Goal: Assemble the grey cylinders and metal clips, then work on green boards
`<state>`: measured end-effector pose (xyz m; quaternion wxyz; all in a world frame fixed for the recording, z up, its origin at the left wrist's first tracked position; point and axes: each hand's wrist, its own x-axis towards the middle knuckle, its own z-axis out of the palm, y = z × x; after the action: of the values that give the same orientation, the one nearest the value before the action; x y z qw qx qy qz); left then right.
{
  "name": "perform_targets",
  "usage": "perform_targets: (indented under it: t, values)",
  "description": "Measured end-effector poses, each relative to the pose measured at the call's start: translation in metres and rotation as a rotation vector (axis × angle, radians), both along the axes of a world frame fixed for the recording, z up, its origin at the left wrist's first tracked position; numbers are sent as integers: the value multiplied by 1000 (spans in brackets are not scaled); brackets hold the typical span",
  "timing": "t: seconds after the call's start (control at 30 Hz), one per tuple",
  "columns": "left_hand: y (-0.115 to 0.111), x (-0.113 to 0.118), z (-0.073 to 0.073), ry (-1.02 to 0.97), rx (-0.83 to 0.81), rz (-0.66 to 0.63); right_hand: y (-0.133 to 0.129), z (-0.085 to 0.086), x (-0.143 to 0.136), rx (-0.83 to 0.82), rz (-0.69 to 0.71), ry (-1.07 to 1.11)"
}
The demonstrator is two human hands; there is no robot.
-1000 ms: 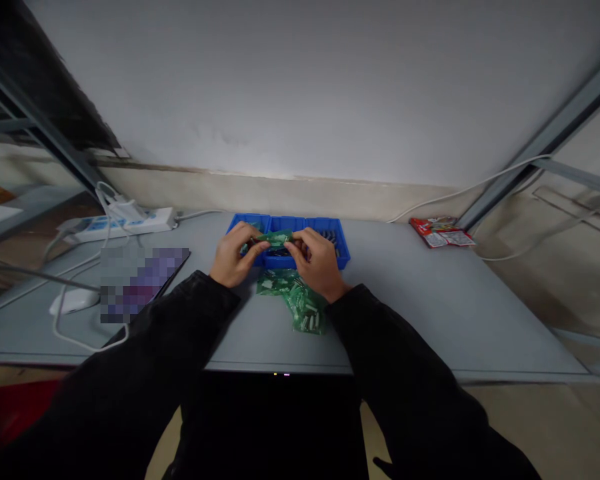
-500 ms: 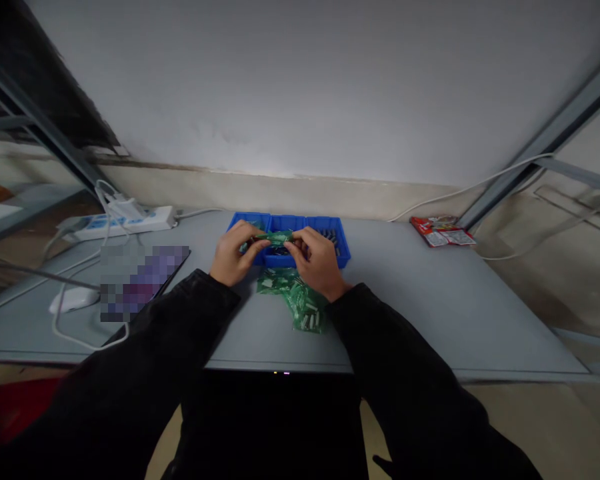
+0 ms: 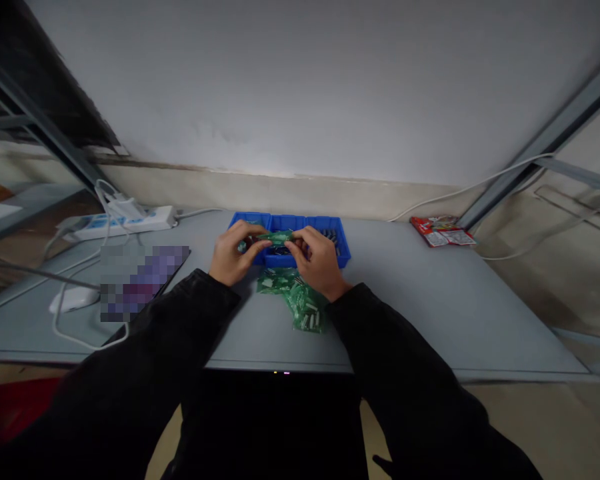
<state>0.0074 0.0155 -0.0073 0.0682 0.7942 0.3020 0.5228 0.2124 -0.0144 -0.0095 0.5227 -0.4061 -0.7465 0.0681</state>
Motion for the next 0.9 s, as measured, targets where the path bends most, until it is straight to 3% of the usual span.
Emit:
perform_targets:
  t: [0.13, 0.3, 0.53, 0.77, 0.9]
  values:
    - [1, 1, -4, -89, -31, 11, -1, 2, 0, -5, -8, 13]
    - [0, 1, -3, -64, -16, 14, 1, 0, 0, -32, 8, 72]
    - [0, 0, 2, 58, 21, -44, 2, -2, -3, -211, 108, 352]
    - [2, -1, 3, 68, 31, -9, -1, 1, 0, -251, 196, 269]
    - [1, -1, 4, 60, 56, -10, 0, -2, 0, -256, 156, 252]
